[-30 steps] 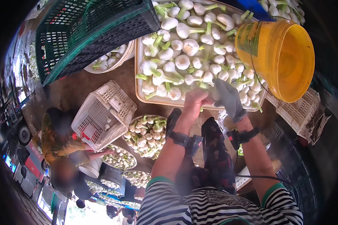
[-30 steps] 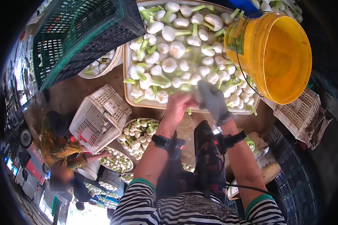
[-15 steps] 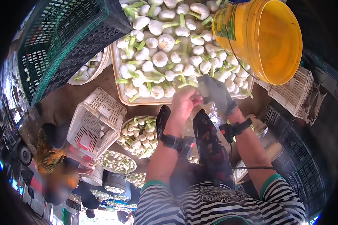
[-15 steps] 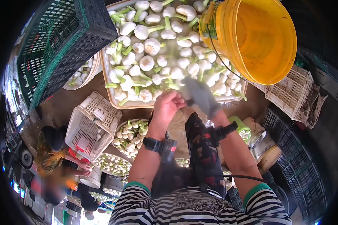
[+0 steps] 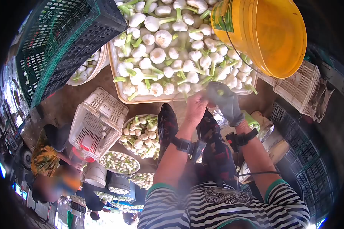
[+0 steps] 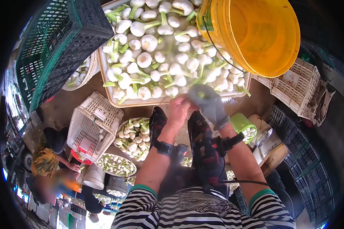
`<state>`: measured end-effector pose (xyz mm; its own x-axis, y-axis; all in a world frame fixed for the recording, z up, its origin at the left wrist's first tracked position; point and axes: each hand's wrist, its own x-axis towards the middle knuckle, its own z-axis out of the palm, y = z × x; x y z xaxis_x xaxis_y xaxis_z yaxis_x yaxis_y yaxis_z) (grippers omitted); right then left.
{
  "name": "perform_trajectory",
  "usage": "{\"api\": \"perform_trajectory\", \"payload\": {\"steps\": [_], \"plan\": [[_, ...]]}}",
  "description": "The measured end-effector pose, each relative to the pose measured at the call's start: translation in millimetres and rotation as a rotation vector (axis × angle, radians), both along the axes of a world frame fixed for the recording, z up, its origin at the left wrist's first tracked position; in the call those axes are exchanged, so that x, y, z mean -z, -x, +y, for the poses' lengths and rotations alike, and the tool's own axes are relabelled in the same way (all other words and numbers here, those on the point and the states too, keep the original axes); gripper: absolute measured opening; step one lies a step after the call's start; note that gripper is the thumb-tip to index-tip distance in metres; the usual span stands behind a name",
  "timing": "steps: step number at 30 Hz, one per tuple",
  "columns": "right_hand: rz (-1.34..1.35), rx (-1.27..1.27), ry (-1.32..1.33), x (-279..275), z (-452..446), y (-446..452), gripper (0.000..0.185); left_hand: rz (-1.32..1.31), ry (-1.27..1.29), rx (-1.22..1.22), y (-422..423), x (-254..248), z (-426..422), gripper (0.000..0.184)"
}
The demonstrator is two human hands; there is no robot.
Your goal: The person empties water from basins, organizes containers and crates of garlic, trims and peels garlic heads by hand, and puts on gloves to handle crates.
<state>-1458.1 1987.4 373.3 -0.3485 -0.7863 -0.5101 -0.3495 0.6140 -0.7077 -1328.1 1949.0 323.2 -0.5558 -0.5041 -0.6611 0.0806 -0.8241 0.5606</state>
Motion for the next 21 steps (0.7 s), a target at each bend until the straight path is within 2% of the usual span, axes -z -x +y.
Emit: {"api": "perform_trajectory", "payload": {"steps": [2,3,5,8,11,13,15,16,19,21], "plan": [[0.390,-0.220,0.268,-7,-3,9,0.037,-0.037,-0.224,-0.073,-4,1,-1,0.017],[0.541,-0.158,0.299,-12,-9,11,0.035,-0.057,-0.290,-0.134,-7,4,1,0.017],[0.179,-0.159,0.180,-28,-18,20,0.033,-0.050,-0.346,-0.211,-9,9,2,0.018],[-0.329,-0.032,-0.168,-29,-16,28,0.034,0.062,-0.395,-0.286,-11,15,-4,0.015],[0.281,-0.254,0.021,-10,3,36,0.044,0.164,-0.571,-0.807,-19,28,-27,0.006],[-0.018,-0.097,0.051,-18,-1,35,0.044,0.124,-0.444,-0.662,-27,34,-31,0.012],[-0.653,0.262,0.016,-15,3,27,0.045,-0.021,-0.201,-0.277,-14,-1,-41,0.018],[-0.724,0.253,-0.057,-18,2,29,0.049,-0.095,-0.076,-0.090,-9,-14,-44,0.021],[-0.634,0.063,-0.147,-28,-4,31,0.052,-0.089,-0.014,0.183,-1,-17,-32,0.030],[-0.793,0.182,-0.040,-16,5,24,0.053,-0.113,0.174,0.283,1,-20,-25,0.027]]}}
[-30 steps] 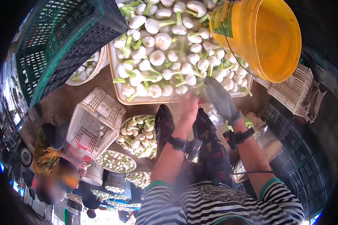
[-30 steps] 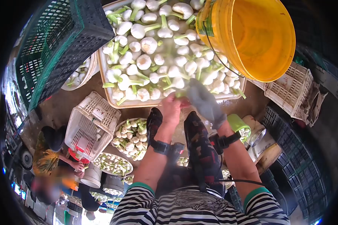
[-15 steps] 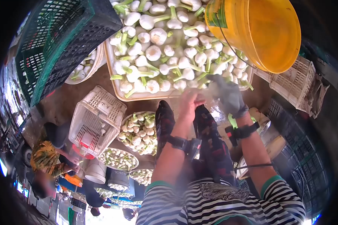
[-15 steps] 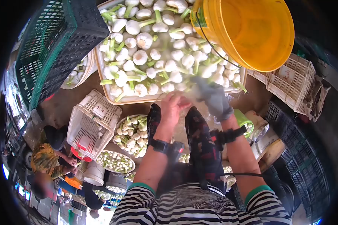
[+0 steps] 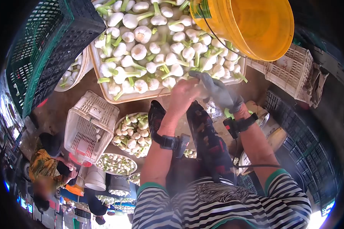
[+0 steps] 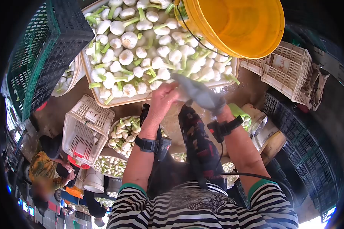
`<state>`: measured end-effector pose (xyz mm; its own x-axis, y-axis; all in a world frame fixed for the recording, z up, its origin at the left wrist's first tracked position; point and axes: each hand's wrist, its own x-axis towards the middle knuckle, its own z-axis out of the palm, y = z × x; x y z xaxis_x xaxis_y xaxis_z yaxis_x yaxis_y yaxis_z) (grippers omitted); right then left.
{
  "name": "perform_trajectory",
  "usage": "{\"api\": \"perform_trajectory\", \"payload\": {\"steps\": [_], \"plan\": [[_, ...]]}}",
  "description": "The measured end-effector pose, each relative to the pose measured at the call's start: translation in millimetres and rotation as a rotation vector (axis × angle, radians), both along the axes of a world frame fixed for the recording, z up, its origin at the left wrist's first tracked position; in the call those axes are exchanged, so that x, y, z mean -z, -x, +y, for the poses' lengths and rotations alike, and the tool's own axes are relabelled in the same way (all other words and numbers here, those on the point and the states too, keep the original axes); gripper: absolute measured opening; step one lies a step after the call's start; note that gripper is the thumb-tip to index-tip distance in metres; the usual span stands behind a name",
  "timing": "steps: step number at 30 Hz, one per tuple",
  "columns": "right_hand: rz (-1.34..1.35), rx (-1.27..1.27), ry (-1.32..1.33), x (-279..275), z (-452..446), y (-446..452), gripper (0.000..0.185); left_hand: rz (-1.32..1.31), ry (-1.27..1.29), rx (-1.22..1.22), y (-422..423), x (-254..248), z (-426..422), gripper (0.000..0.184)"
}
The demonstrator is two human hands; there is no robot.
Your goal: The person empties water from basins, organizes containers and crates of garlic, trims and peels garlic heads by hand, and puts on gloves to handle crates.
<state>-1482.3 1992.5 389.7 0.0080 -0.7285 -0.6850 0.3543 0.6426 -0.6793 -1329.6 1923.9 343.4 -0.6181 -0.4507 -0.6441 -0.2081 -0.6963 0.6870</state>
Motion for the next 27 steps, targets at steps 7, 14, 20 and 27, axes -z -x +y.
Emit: {"api": "perform_trajectory", "payload": {"steps": [7,14,20,27], "plan": [[0.164,-0.217,-0.183,-10,-17,1,0.059,0.006,-0.138,0.025,-1,-4,10,0.022],[0.194,-0.032,0.017,7,-1,-4,0.044,0.166,-0.349,-0.098,-3,4,13,0.021],[0.179,0.044,-0.041,-9,-14,-7,0.038,0.040,-0.405,-0.172,4,6,19,0.022],[1.161,-0.473,0.239,12,6,-21,0.033,-0.281,0.376,-0.213,25,35,67,0.018]]}}
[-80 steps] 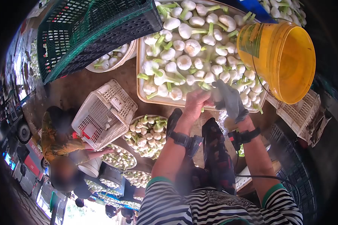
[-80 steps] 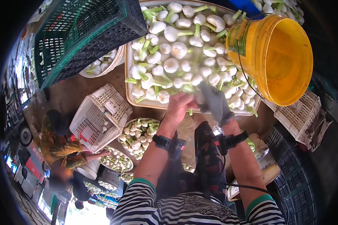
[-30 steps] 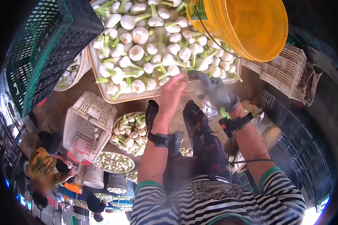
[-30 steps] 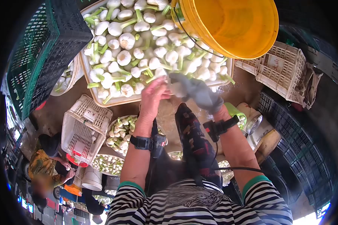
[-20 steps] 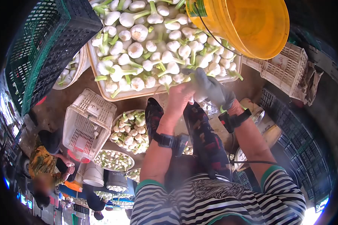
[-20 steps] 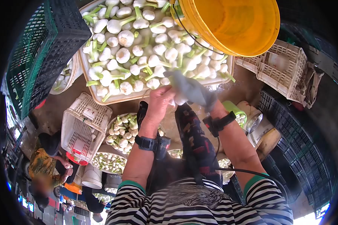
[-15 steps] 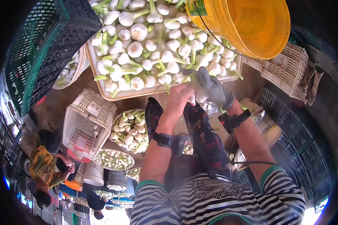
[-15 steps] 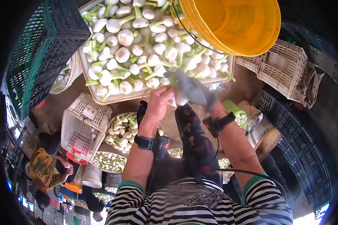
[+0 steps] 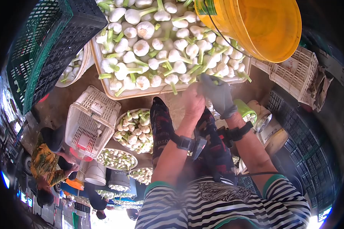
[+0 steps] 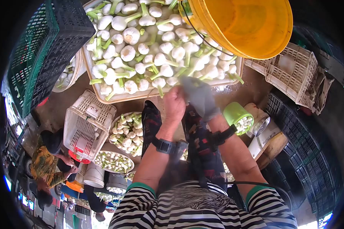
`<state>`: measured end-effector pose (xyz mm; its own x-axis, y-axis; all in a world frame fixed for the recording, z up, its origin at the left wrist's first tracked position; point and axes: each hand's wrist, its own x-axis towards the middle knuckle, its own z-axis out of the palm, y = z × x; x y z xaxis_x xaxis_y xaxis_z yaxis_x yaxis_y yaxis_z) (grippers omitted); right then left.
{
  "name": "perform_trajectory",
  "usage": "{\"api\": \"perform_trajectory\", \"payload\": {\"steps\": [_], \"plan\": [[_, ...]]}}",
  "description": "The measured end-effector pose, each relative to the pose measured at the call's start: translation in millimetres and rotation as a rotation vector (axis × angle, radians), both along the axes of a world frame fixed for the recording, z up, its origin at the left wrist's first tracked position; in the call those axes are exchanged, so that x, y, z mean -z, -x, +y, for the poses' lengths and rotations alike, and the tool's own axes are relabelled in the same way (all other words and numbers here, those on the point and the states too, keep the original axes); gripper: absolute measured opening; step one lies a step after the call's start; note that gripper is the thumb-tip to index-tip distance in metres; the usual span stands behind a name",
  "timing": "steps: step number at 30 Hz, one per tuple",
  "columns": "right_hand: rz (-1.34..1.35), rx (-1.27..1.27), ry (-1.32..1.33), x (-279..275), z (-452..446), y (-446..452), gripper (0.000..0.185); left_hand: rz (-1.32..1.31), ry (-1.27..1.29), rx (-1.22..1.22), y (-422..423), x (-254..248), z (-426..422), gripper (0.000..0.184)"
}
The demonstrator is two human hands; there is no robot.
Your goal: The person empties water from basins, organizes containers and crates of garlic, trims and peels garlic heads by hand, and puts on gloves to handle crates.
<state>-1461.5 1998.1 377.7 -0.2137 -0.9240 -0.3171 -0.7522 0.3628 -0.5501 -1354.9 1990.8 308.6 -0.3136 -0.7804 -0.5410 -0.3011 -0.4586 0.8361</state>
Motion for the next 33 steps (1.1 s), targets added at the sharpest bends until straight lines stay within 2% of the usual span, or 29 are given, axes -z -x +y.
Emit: {"api": "perform_trajectory", "payload": {"steps": [1,2,5,6,9,10,11,12,13,14,16,17,19,21,22,25,26,29,30,31,32,33], "plan": [[0.105,-0.021,-0.008,13,7,2,0.033,0.020,-0.164,-0.072,1,4,2,0.018],[-0.191,0.241,0.066,1,-2,1,0.026,0.130,-0.577,-0.217,2,-14,-17,0.011],[-0.310,0.458,0.078,-5,-5,1,0.025,0.318,-0.871,-0.701,-4,-6,-27,0.015],[-0.355,0.503,0.099,-11,-9,1,0.026,0.409,-0.895,-0.710,-14,-5,-32,0.012],[-0.184,0.370,0.067,-13,-19,2,0.027,0.550,-0.823,-0.681,-36,-21,-39,0.010],[-0.238,0.432,0.085,-6,-22,0,0.027,0.576,-0.810,-0.748,-45,-15,-36,0.007],[-0.293,0.494,0.104,5,-27,-4,0.026,0.583,-0.833,-0.952,-57,-11,-41,0.008],[-0.215,0.455,0.127,7,-32,-2,0.027,0.584,-0.851,-1.160,-76,-5,-47,0.008],[-0.133,0.420,0.149,8,-36,-1,0.028,0.638,-0.766,-1.271,-109,17,-44,0.010],[-0.620,0.787,0.253,23,-41,1,0.028,0.604,-0.694,-1.270,-140,31,-44,0.010],[-0.923,0.953,0.294,48,-56,7,0.032,0.295,-0.472,-0.983,-177,28,-52,0.017],[-0.831,0.838,0.293,51,-59,8,0.038,0.101,-0.426,-0.866,-189,24,-56,0.020],[-0.635,0.626,0.314,56,-66,8,0.054,-0.123,-0.564,-0.859,-228,51,-52,0.036],[-0.999,0.953,0.271,58,-79,1,0.050,-0.191,-0.688,-0.728,-240,63,-57,0.048],[-0.846,1.097,0.188,59,-84,-4,0.044,-0.223,-0.750,-0.664,-245,70,-58,0.055],[-0.282,0.729,-0.007,59,-71,-26,0.033,-0.235,-0.844,-0.582,-244,78,-76,0.068],[-0.313,0.522,-0.059,75,-58,-37,0.026,-0.215,-0.835,-0.595,-237,68,-83,0.058],[-0.431,0.292,-0.193,94,-50,-61,0.015,-0.412,-0.572,-0.307,-216,53,-88,0.040],[-0.458,0.311,-0.210,114,-40,-67,0.015,-0.197,-0.463,-0.463,-192,45,-87,0.024],[-0.579,0.497,-0.374,107,-45,-67,0.016,-0.076,-0.275,-0.416,-165,42,-81,0.023],[-0.671,0.704,-0.528,100,-51,-68,0.017,-0.409,0.105,-0.069,-141,46,-80,0.021],[-0.608,0.572,-0.415,100,-43,-67,0.018,-0.535,-0.008,0.069,-112,39,-92,0.030]]}}
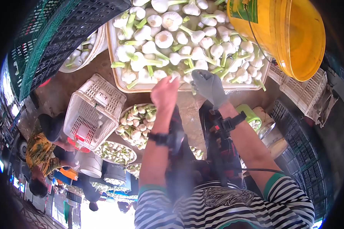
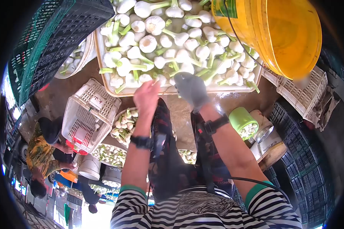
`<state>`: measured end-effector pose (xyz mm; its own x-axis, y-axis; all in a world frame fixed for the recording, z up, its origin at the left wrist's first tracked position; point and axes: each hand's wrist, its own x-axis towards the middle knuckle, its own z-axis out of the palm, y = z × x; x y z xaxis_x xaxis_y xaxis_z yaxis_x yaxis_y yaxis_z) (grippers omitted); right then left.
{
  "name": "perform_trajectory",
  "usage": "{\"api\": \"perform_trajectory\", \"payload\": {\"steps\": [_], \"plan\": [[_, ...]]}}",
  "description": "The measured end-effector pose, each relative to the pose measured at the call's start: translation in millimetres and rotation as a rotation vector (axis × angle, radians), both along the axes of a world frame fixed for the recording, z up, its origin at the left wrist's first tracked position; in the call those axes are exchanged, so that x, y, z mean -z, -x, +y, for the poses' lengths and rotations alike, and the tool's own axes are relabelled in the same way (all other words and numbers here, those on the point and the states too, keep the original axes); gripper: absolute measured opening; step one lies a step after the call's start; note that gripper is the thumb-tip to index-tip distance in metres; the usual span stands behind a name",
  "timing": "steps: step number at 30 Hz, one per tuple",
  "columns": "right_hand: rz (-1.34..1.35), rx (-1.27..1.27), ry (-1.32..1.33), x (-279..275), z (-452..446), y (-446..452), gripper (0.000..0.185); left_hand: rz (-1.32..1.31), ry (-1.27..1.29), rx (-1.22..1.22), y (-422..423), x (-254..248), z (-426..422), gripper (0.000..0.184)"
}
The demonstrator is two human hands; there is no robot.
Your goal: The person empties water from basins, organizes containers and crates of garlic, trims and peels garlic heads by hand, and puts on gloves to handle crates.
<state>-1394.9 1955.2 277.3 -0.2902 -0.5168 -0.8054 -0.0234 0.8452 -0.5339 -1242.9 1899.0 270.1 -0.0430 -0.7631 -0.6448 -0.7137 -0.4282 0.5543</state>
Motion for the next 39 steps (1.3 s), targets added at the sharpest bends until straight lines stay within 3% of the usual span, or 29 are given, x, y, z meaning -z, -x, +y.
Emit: {"api": "perform_trajectory", "payload": {"steps": [1,2,7,10,13,16,21,24,25,29,32,35,39], "plan": [[0.076,-0.110,0.128,3,12,5,0.018,-0.146,-0.002,0.247,25,-7,-15,0.040],[0.111,-0.177,0.193,-1,15,9,0.018,-0.273,0.181,0.287,40,12,-9,0.041],[0.214,-0.410,0.241,-24,25,24,0.027,-0.308,0.120,0.454,59,28,-23,0.029],[0.140,-0.353,0.213,-17,32,25,0.035,-0.400,0.031,0.585,65,26,-27,0.022],[0.022,-0.217,0.204,-7,44,24,0.039,-0.403,0.174,0.731,61,47,-18,0.019],[0.028,-0.234,0.224,-11,49,29,0.042,-0.378,0.125,0.626,62,35,-24,0.018],[0.089,-0.150,0.414,-7,51,32,0.027,-0.114,0.127,0.222,42,37,-21,0.017],[-0.122,-0.035,0.300,-9,53,40,0.042,0.270,0.066,0.056,20,31,-17,0.011],[-0.196,0.017,0.292,-8,52,42,0.043,0.434,-0.092,-0.088,13,23,-14,0.006],[-0.557,0.436,0.068,-57,-2,41,0.048,0.700,-0.273,-0.103,6,-16,-17,0.007],[-0.675,0.466,0.196,-56,-9,42,0.053,0.753,-0.352,-0.097,7,-28,-14,0.005],[-0.749,0.398,0.249,-46,-9,49,0.051,0.913,-0.444,-0.314,16,-34,-11,0.005],[-0.368,0.134,0.338,-63,-2,47,0.055,0.979,-0.503,-0.527,27,-37,-11,0.005]]}}
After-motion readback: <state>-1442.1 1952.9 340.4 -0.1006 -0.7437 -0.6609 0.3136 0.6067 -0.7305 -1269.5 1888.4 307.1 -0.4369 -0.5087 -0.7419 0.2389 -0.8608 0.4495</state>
